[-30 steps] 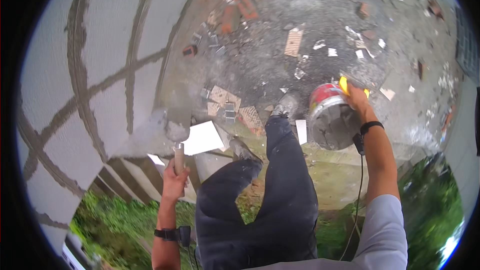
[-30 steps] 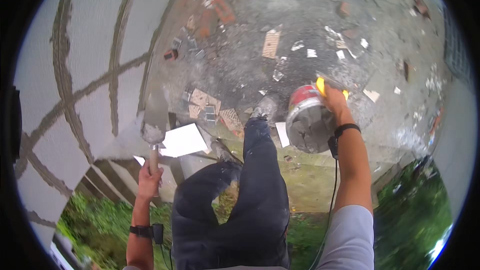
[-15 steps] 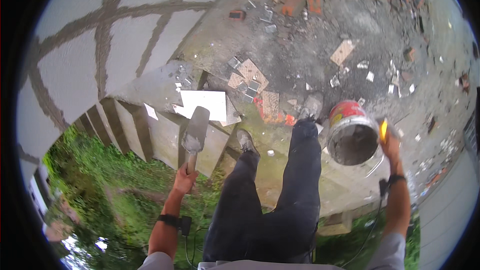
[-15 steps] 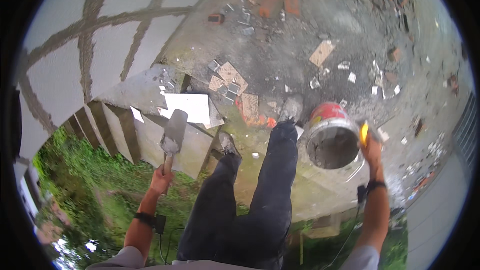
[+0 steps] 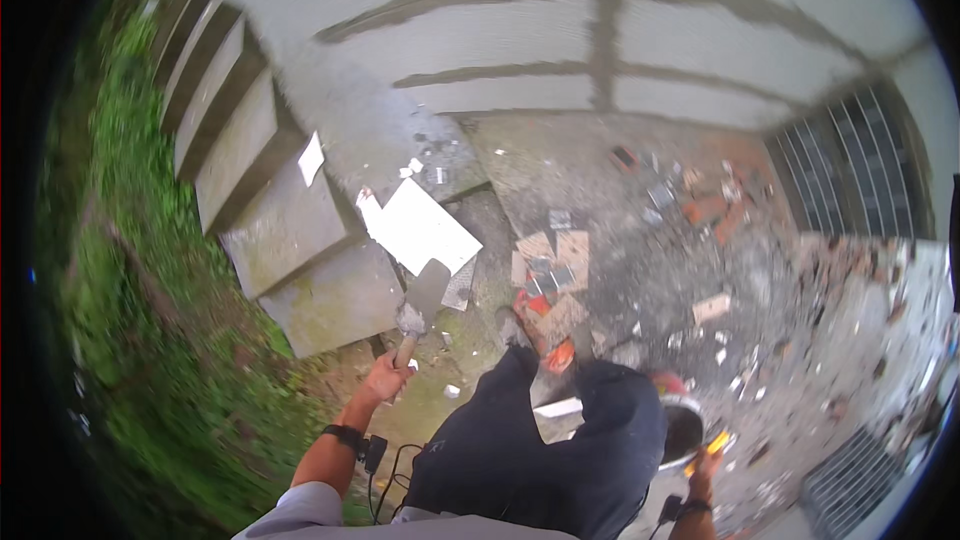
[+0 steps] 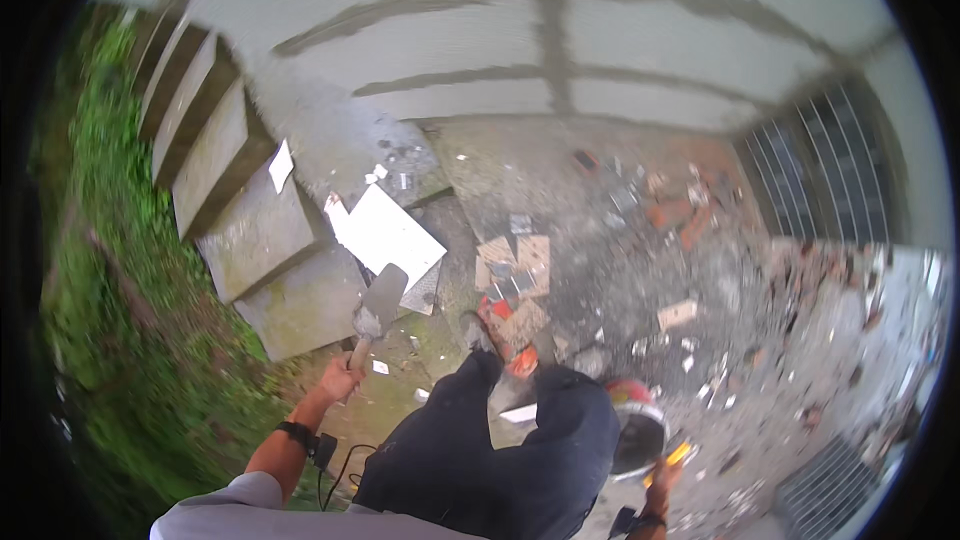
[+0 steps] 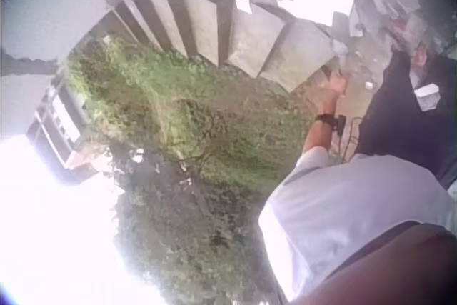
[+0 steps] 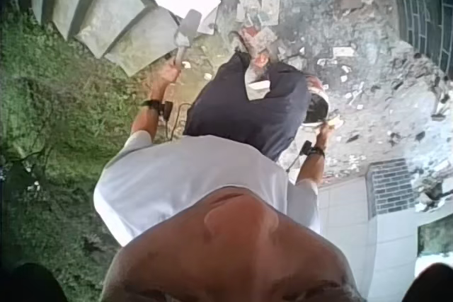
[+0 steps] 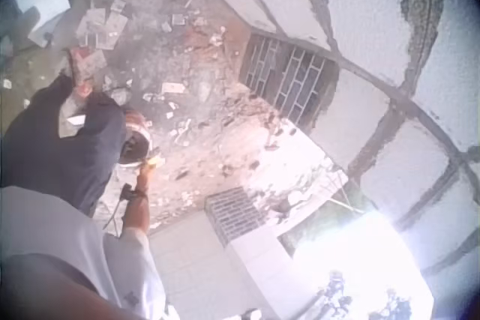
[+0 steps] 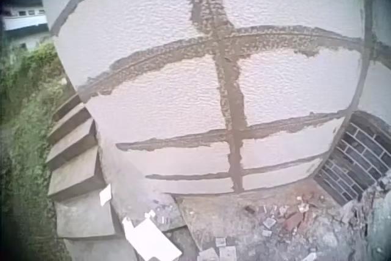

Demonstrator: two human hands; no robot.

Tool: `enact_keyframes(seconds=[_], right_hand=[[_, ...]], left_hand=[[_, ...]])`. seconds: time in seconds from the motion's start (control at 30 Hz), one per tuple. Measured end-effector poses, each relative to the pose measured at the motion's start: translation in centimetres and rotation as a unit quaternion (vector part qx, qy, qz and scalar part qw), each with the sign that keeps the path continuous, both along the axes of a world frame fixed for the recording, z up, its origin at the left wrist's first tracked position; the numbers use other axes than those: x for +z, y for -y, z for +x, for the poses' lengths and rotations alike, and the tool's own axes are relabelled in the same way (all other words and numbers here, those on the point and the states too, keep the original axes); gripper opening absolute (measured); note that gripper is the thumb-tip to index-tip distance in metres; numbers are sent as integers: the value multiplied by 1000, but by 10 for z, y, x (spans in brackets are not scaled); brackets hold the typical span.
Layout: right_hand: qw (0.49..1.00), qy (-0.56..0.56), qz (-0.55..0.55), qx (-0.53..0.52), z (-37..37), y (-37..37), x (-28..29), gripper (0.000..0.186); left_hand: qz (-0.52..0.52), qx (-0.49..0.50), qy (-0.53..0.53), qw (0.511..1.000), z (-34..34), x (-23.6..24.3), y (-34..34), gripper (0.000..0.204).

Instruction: Applying mortar and smoothing joints on an exterior tiled wall.

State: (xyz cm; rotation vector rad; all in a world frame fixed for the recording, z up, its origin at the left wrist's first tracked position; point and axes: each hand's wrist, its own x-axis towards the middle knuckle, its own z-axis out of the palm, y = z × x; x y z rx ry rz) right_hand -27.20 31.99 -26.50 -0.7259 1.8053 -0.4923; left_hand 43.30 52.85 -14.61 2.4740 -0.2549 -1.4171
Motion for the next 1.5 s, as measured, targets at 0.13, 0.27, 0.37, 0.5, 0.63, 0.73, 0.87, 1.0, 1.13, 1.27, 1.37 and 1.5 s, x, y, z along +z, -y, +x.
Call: enact_keyframes(seconds=[0.13, 0.27, 0.37, 0.5, 0.63, 0.73, 0.87, 1.0, 1.13, 1.27, 1.37, 1.5], right_hand=[[998, 2, -31, 60, 62, -6, 3, 34], [992, -86, -62, 70, 124, 23, 10, 43], [972, -99, -51, 207, 209, 33, 33, 59], [916, -158, -171, 327, 209, 79, 73, 45], [905, -118, -160, 376, 321, 97, 102, 40], [890, -54, -135, 432, 397, 124, 98, 37], [865, -72, -128, 480, 486, 167, 55, 35], [876, -59, -67, 474, 632, 204, 45, 35], [871, -3, -93, 482, 726, 228, 13, 32], [824, -91, -228, 511, 749, 271, -23, 39], [724, -403, -216, 517, 785, 255, 5, 47], [715, -329, -225, 574, 841, 199, 48, 50]], left_hand=[[-28, 84, 11, 996, 40, -27, -66, 31], [10, 100, -4, 995, 61, -18, -126, 43], [0, 199, 41, 979, 81, 6, -222, 44], [-39, 240, 26, 970, 114, -13, -205, 43], [-3, 157, 53, 986, 158, -13, -191, 46], [-9, 83, 75, 994, 191, -2, -151, 47], [-63, -39, 107, 992, 247, -2, -98, 49], [-48, -99, 116, 987, 302, 6, -57, 50], [-57, -70, 96, 991, 338, 18, -40, 54], [-118, -8, 98, 988, 366, 24, -18, 50], [-161, 238, -52, 957, 384, 29, -31, 37], [-330, 479, -204, 787, 401, -12, -36, 23]])
